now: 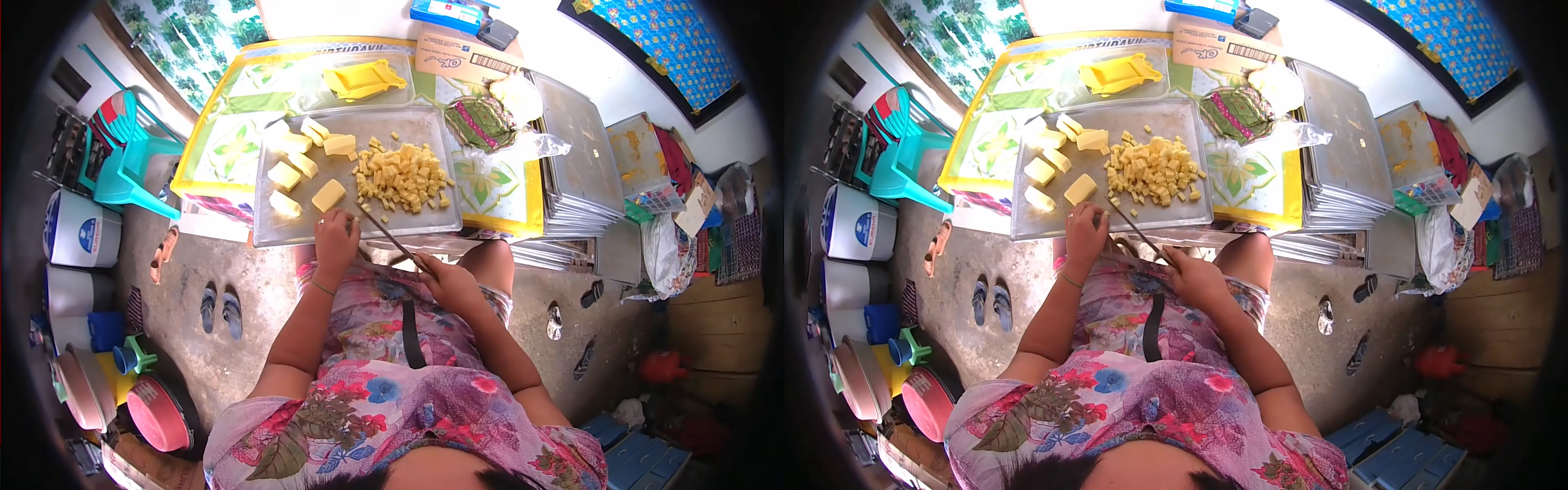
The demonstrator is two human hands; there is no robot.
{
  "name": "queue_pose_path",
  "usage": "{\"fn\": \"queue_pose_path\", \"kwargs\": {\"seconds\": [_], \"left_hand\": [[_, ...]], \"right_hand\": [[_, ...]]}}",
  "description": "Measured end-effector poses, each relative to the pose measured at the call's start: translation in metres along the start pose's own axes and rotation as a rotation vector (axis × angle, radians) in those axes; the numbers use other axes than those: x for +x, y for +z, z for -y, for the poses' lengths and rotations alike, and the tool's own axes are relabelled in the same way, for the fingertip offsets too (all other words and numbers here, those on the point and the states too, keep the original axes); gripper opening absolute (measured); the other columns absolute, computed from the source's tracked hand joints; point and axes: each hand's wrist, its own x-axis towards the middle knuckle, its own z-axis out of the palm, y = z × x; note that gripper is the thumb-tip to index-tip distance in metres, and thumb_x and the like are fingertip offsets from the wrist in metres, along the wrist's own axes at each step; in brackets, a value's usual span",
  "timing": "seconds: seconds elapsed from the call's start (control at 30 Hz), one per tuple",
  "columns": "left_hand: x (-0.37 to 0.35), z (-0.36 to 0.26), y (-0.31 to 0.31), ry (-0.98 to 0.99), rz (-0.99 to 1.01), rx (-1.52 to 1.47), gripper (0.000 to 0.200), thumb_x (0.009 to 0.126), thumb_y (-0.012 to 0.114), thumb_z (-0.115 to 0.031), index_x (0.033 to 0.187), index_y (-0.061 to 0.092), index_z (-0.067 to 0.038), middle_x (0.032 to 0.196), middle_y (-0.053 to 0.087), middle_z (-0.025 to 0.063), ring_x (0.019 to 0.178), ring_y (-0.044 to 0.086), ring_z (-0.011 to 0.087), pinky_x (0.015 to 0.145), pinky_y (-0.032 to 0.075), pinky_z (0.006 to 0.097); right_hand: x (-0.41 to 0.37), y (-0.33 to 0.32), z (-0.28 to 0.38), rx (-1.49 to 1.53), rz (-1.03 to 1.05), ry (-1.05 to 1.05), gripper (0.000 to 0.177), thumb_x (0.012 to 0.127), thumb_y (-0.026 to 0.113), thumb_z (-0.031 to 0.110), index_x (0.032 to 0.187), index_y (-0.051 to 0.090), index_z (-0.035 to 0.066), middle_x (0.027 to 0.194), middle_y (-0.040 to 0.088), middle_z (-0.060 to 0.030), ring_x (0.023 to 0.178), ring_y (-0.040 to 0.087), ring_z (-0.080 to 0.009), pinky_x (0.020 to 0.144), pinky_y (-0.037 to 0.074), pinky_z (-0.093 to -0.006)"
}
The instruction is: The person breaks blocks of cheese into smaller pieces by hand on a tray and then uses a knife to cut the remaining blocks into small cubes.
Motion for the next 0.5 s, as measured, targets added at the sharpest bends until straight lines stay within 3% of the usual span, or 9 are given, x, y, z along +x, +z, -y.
{"fn": "queue_pose_path", "kwargs": {"seconds": [0.13, 0.23, 0.33, 0.5], "left_hand": [[0.008, -0.001, 0.001, -0.16, 0.082, -0.146, 0.015, 0.081, 0.059, -0.008, 0.094, 0.063, -0.005, 0.099, 0.064, 0.0135, 0.095, 0.059, 0.0314, 0.083, 0.045, 0.0408], [0.02, -0.005, 0.006, -0.151, 0.047, -0.177, 0.018, 0.081, 0.057, -0.006, 0.098, 0.063, -0.005, 0.101, 0.064, 0.0156, 0.094, 0.061, 0.0318, 0.08, 0.046, 0.0409], [0.031, -0.008, 0.012, 0.002, -0.018, -0.11, 0.019, 0.08, 0.055, -0.003, 0.096, 0.064, -0.003, 0.099, 0.065, 0.0133, 0.097, 0.06, 0.0322, 0.084, 0.046, 0.0392], [0.032, -0.025, 0.011, 0.28, 0.121, 0.006, 0.017, 0.081, 0.06, -0.013, 0.095, 0.067, -0.008, 0.112, 0.063, 0.0091, 0.116, 0.05, 0.0289, 0.097, 0.034, 0.0433]], "right_hand": [[-0.005, -0.008, 0.002, 0.019, -0.105, -0.06, 0.045, 0.088, 0.057, 0.028, 0.132, 0.051, 0.02, 0.093, 0.066, -0.0182, 0.082, 0.063, -0.0374, 0.073, 0.049, -0.0454], [-0.006, -0.007, -0.003, 0.01, -0.174, -0.097, 0.043, 0.087, 0.058, 0.026, 0.129, 0.054, 0.021, 0.093, 0.067, -0.016, 0.081, 0.064, -0.035, 0.072, 0.05, -0.044], [-0.006, -0.005, -0.009, -0.013, -0.221, -0.121, 0.041, 0.087, 0.059, 0.024, 0.127, 0.056, 0.021, 0.093, 0.067, -0.0138, 0.08, 0.065, -0.0329, 0.07, 0.051, -0.0425], [-0.008, -0.004, -0.015, -0.031, -0.247, -0.131, 0.041, 0.086, 0.06, 0.022, 0.127, 0.056, 0.02, 0.095, 0.067, -0.0128, 0.08, 0.064, -0.0322, 0.069, 0.051, -0.0416]]}}
